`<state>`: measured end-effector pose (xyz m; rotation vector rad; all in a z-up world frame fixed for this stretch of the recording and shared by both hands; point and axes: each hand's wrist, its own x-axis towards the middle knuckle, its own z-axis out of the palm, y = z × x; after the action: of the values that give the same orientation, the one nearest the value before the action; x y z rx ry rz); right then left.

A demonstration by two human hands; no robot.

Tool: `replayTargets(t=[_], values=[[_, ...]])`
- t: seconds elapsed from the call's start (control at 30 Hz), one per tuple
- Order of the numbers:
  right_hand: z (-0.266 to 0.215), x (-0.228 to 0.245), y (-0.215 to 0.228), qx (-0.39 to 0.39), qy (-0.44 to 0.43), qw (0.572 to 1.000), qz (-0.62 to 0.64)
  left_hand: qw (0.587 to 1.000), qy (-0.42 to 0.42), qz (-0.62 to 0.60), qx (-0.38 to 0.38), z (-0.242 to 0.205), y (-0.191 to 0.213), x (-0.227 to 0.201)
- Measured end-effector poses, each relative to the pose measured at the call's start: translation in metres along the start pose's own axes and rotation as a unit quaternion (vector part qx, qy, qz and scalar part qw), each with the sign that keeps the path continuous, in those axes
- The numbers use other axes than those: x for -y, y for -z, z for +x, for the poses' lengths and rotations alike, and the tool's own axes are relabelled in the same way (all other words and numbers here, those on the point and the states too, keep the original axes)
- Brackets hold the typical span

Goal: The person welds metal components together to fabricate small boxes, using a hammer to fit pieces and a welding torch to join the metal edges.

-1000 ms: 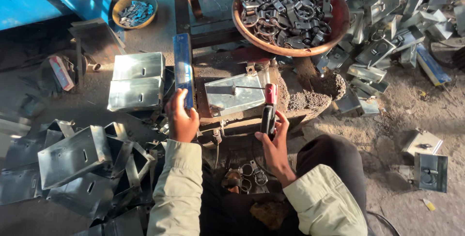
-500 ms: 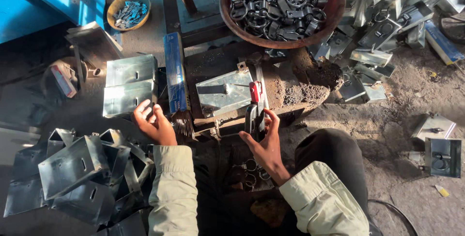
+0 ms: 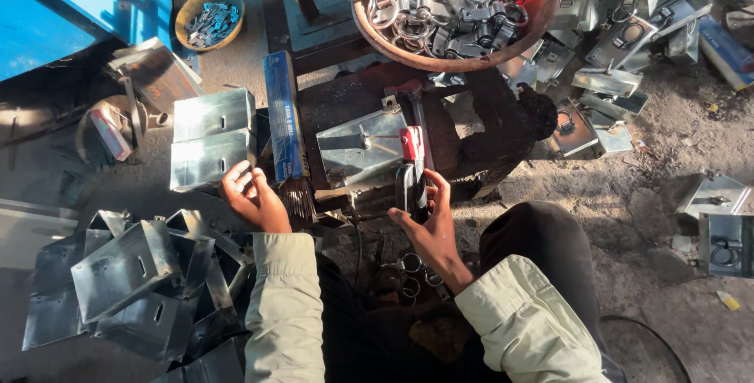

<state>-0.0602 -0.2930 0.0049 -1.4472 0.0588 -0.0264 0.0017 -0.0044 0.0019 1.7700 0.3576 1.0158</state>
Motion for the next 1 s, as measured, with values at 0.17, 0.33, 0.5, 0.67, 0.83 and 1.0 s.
replayTargets(t=[0.17,0.33,0.5,0.67,0.83,1.0], values=[[0.004,-0.012,0.003,-0.009,-0.053,0.992,0.113,1.000,-0.003,-0.003,0.004,0.000,-0.001,-0.001],[0.005,-0.020,0.003,-0.019,-0.053,0.998,0.034,1.000,-0.001,0.028,-0.011,-0.001,-0.003,0.003],[0.002,-0.024,0.001,-0.015,0.068,0.997,-0.019,0.999,-0.017,0.030,0.017,0.001,0.004,0.009],[0.003,-0.021,0.001,0.002,0.049,0.994,0.093,1.000,-0.004,0.020,0.006,0.000,0.002,0.012],[0.005,-0.012,0.003,-0.033,0.015,0.999,0.008,0.998,-0.034,0.051,0.010,-0.004,0.002,0.013],[0.003,-0.004,0.008,-0.028,-0.015,0.999,0.007,0.993,-0.020,0.120,-0.002,-0.008,0.000,0.002]])
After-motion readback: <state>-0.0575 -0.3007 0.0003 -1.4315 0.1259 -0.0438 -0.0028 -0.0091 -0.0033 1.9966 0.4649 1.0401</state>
